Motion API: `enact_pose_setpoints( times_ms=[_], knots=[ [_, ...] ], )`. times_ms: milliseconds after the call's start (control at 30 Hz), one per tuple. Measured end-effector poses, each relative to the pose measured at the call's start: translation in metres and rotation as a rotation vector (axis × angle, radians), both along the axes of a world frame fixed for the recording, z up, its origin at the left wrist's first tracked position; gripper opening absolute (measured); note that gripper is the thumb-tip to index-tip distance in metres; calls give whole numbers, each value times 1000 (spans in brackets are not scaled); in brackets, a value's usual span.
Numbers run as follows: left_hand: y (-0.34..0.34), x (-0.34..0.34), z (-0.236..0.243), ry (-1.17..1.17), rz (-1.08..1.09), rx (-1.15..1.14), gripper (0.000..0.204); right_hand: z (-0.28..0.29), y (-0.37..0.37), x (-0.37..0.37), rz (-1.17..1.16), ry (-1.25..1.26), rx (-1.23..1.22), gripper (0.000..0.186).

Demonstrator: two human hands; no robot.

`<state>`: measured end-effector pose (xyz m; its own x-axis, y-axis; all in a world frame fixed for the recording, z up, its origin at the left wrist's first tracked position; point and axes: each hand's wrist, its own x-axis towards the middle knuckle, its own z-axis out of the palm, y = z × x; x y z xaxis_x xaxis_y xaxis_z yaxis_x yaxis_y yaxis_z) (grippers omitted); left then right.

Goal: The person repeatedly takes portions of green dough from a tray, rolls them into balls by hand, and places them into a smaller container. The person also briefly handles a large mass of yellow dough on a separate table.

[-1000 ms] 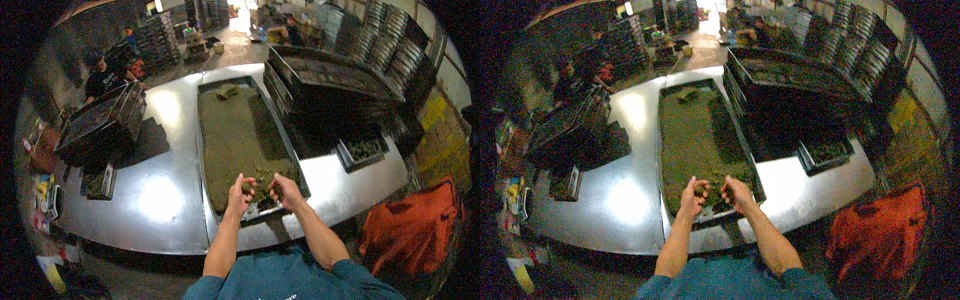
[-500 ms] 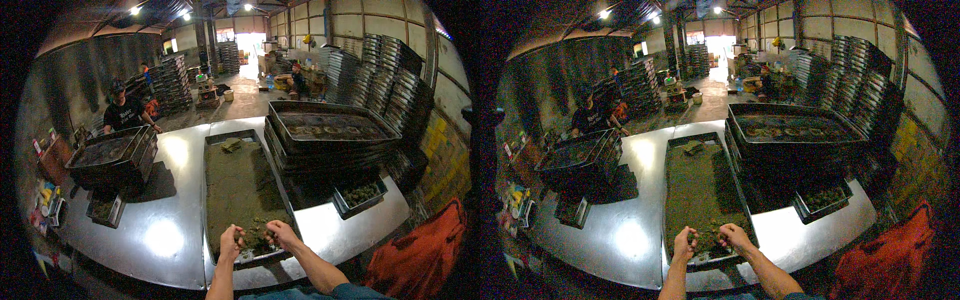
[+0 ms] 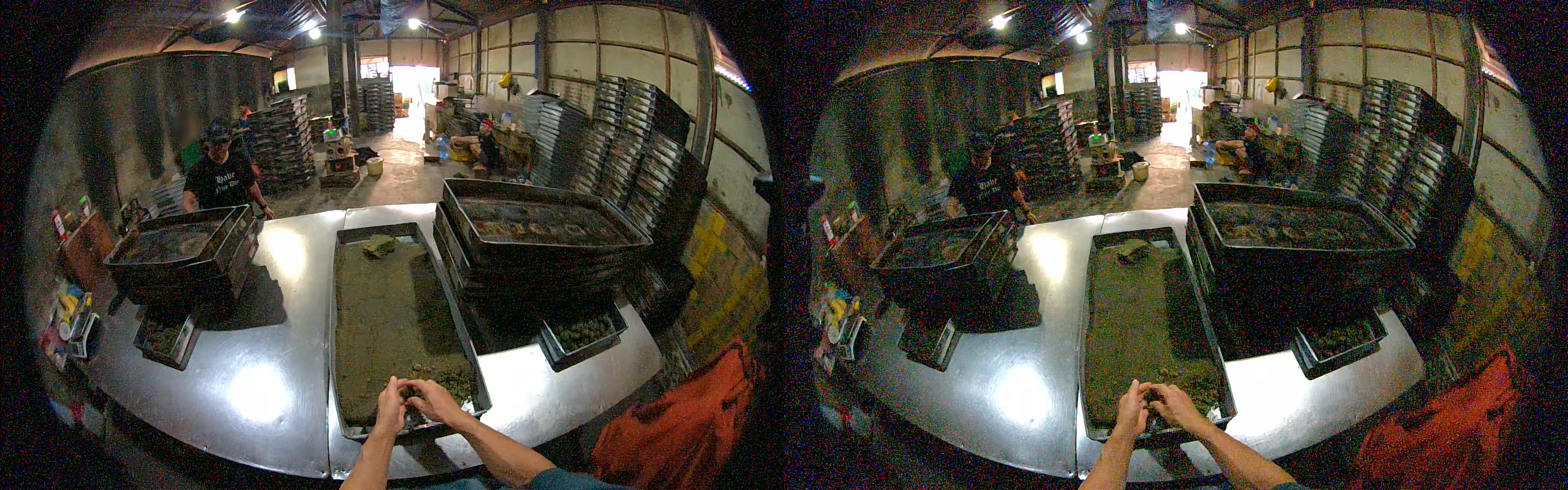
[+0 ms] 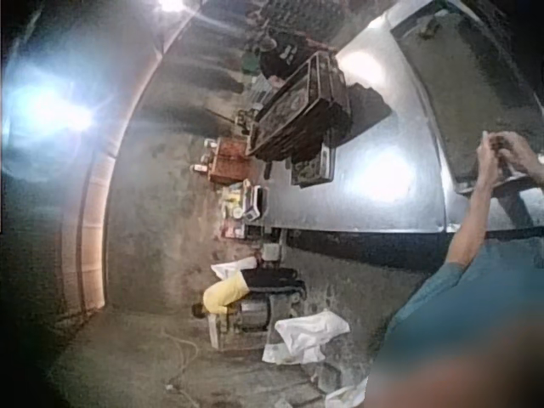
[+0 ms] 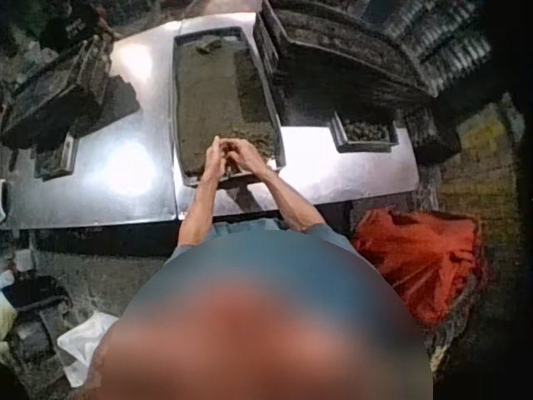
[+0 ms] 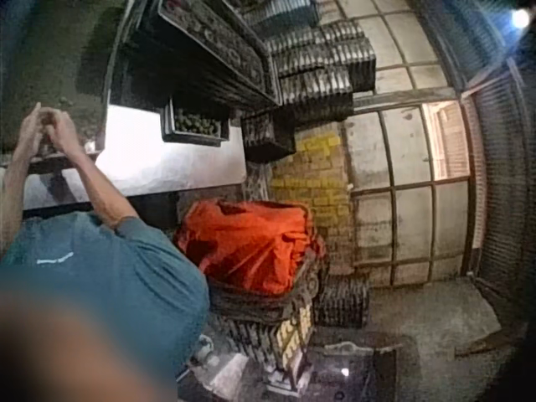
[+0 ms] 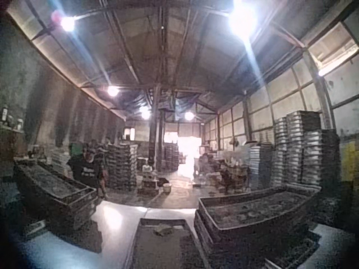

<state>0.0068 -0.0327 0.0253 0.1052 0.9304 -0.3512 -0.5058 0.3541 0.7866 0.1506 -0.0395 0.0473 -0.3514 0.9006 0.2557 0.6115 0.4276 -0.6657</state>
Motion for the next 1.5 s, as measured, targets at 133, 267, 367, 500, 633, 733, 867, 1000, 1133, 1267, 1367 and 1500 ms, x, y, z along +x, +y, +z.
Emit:
enact_pose_setpoints(
  times_ms=[133, 267, 367, 500, 633, 733, 867, 1000, 1133, 1267, 1367, 1500],
  knots=[
    [-2, -4, 13, 154, -48, 26, 52, 4, 1, 8, -194, 164, -242, 38],
    [4, -3, 30, 388, -18, 83, 50, 16, 1, 11, -264, 128, -123, 39],
    [11, 7, 33, -4, -55, 57, 43, 32, 2, 5, -25, 163, 61, 38],
    [13, 14, 20, -131, 56, -125, 36, 48, 10, 12, -182, 454, -367, 33],
    [15, 5, 10, -141, 43, -173, 45, 40, 18, 29, -424, 508, -580, 56],
    [18, 2, 18, 24, 20, -133, 40, 25, 17, 35, -431, 544, -643, 47],
    [18, 18, 34, 60, -2, 1, 27, 21, -2, 73, -240, 1025, -871, 20],
    [24, 78, 35, 166, -222, -9, 27, 24, -33, 156, -394, 1218, -821, 23],
    [54, 206, 47, 205, -514, -84, 31, 11, -44, 252, -679, 1169, -734, 25],
    [69, 322, 98, -49, -602, 72, 41, 12, -25, 347, -787, 1323, -400, 24],
    [68, 329, 132, 232, -584, 502, 70, 24, -14, 397, -1009, 1249, -88, 38],
    [58, 244, 129, 328, -495, 493, 38, 22, -10, 360, -1103, 525, -14, 24]
  ],
)
